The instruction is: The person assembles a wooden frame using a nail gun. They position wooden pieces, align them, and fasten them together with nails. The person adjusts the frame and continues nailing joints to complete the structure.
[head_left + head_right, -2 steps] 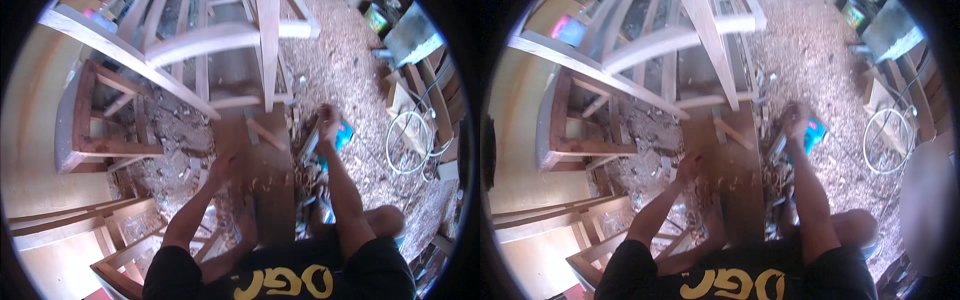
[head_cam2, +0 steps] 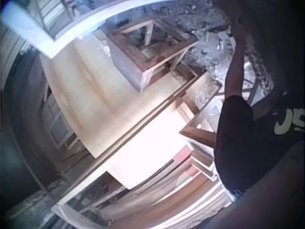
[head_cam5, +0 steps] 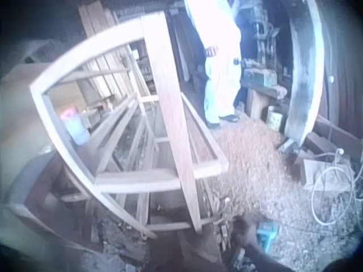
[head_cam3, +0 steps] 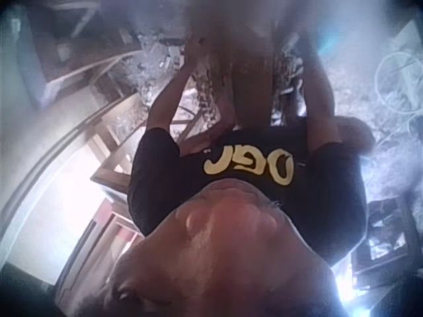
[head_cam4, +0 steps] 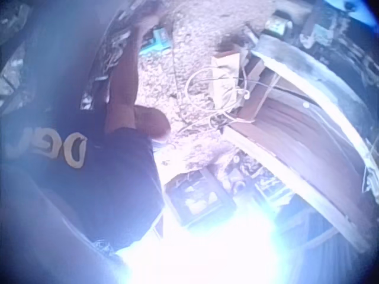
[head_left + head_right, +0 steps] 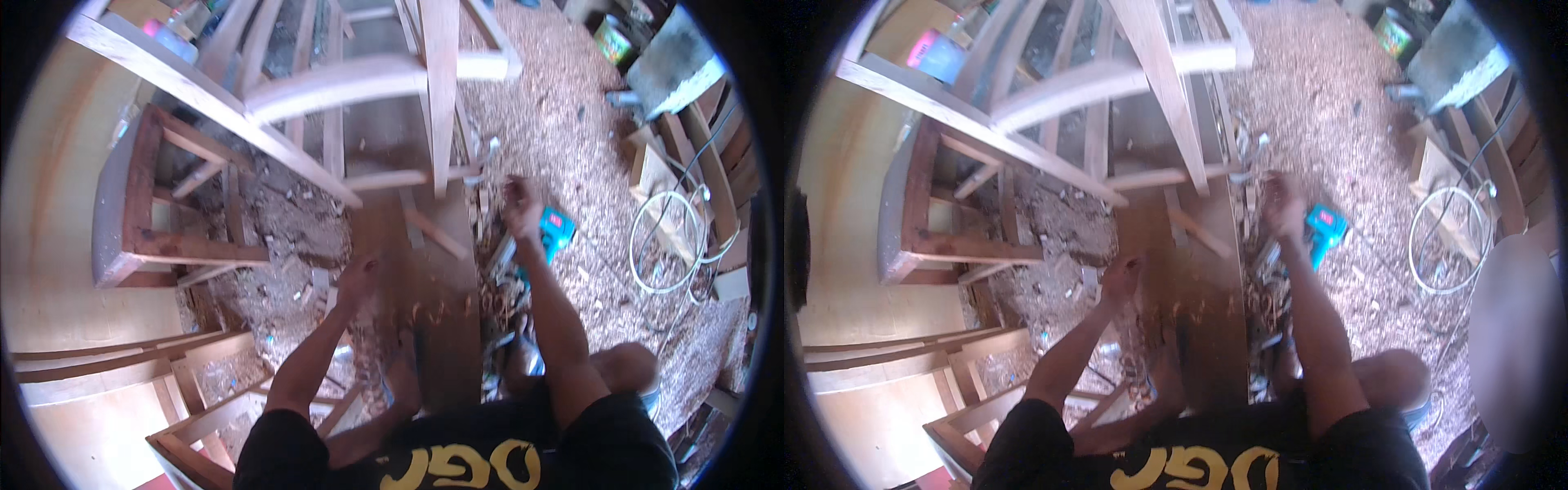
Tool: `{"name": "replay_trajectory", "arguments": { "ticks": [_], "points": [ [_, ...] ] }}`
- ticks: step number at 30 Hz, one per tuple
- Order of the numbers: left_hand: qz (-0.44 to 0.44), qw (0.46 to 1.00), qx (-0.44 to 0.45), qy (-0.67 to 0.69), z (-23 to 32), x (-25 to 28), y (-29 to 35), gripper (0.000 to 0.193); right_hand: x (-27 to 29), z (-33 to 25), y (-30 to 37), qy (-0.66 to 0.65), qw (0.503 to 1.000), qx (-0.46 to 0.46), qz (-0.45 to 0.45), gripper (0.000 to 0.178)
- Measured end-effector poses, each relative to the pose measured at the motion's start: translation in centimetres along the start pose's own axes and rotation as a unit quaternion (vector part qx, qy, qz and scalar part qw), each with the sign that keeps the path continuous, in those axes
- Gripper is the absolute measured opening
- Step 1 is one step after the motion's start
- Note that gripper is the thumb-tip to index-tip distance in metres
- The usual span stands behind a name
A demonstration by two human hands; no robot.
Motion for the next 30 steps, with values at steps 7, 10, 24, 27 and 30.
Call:
{"name": "replay_trajectory", "arguments": {
  "ticks": [7,10,24,27,30],
  "points": [
    [0.26,0.954,-0.074,0.129,0.3,9.4,-9.7,0.062,-5.8,-14.4,-5.5,-0.156,0.969,0.178,-0.078,0.052],
    [0.239,0.93,-0.151,0.237,2.5,9.8,-12.9,0.063,-6.8,-15.3,-4.7,-0.139,0.958,0.223,-0.112,0.045],
    [0.261,0.867,-0.271,0.327,19.4,19.3,-15.4,0.021,-2.3,-24.7,-10.8,-0.308,0.944,0.046,-0.107,0.035],
    [0.209,0.884,-0.212,0.36,26.6,24.3,-17.1,0.022,2.6,-31.7,-15.3,-0.271,0.956,0.057,-0.099,0.029],
    [0.16,0.892,-0.206,0.369,34.1,29.3,-18.9,0.026,6.5,-38.2,-19.7,-0.301,0.944,0.041,-0.131,0.034]
  ]
}}
Point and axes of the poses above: each hand's wrist, its own y-axis away from the middle knuckle, its own x-axis out of the back of the hand, z = x × y, the point moved 7 cm from there along -y, towards the middle knuckle, and after that the axes turned 7 degrees about y, right-handed, at the moved point
